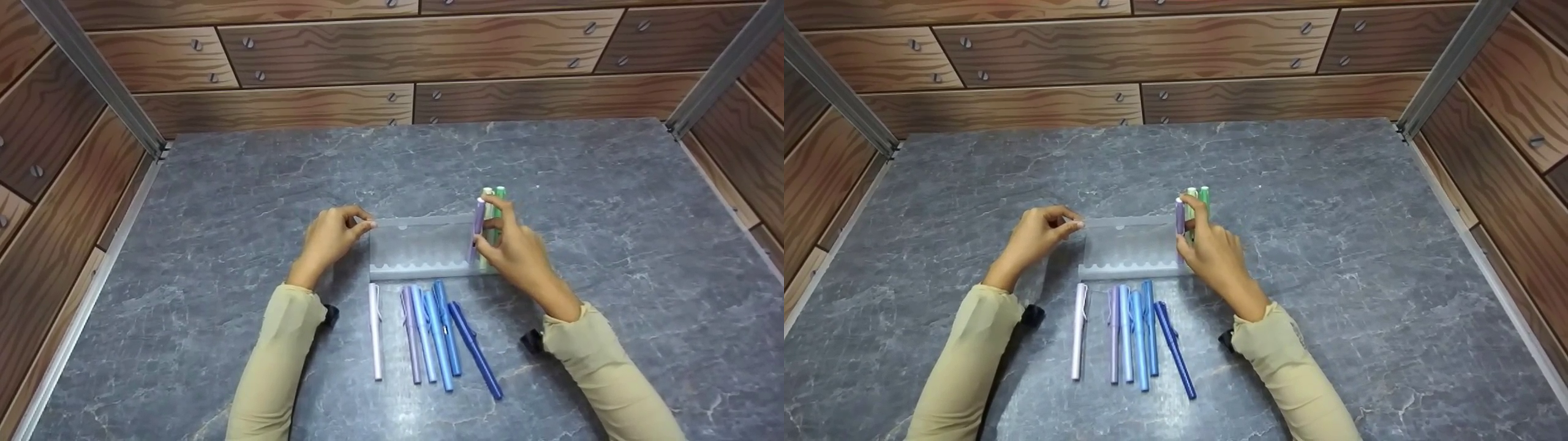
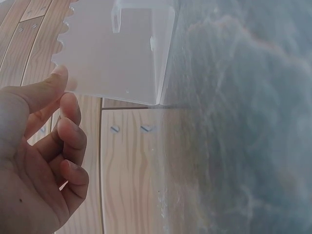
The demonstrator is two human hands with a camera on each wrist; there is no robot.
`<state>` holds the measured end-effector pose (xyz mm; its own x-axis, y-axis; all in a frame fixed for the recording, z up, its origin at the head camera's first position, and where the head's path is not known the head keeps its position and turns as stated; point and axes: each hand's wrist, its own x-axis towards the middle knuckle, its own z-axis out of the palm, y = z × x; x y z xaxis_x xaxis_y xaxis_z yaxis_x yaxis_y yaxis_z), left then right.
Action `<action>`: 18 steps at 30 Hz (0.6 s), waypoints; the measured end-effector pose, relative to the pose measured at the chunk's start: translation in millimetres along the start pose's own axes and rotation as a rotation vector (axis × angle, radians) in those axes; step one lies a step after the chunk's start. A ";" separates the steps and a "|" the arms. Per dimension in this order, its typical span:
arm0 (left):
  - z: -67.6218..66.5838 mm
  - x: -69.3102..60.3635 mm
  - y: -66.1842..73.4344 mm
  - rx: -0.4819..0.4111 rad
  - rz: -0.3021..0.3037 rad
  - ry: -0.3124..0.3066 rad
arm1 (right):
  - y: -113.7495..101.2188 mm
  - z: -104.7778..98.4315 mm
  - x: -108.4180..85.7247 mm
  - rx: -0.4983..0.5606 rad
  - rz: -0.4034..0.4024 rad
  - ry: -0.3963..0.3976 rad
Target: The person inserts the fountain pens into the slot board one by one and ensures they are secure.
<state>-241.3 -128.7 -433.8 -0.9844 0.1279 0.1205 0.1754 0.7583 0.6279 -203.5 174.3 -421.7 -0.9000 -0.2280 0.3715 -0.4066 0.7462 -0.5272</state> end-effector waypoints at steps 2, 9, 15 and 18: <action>0.1 -0.5 -0.4 0.001 -0.002 0.000 | -0.7 0.5 -0.4 -0.003 -0.006 0.004; -0.9 -0.1 1.7 -0.001 -0.007 -0.015 | -0.3 0.1 0.0 -0.068 -0.067 0.070; -0.8 -0.3 1.6 -0.001 -0.007 -0.006 | -0.2 -1.6 4.1 -0.122 -0.068 0.081; 0.0 -0.9 0.6 0.000 -0.013 -0.008 | -0.5 -2.7 5.9 -0.144 -0.049 0.058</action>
<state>-240.2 -128.4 -433.5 -0.9866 0.1231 0.1069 0.1630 0.7595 0.6297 -208.2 174.3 -417.2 -0.8674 -0.2331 0.4396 -0.4194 0.8178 -0.3940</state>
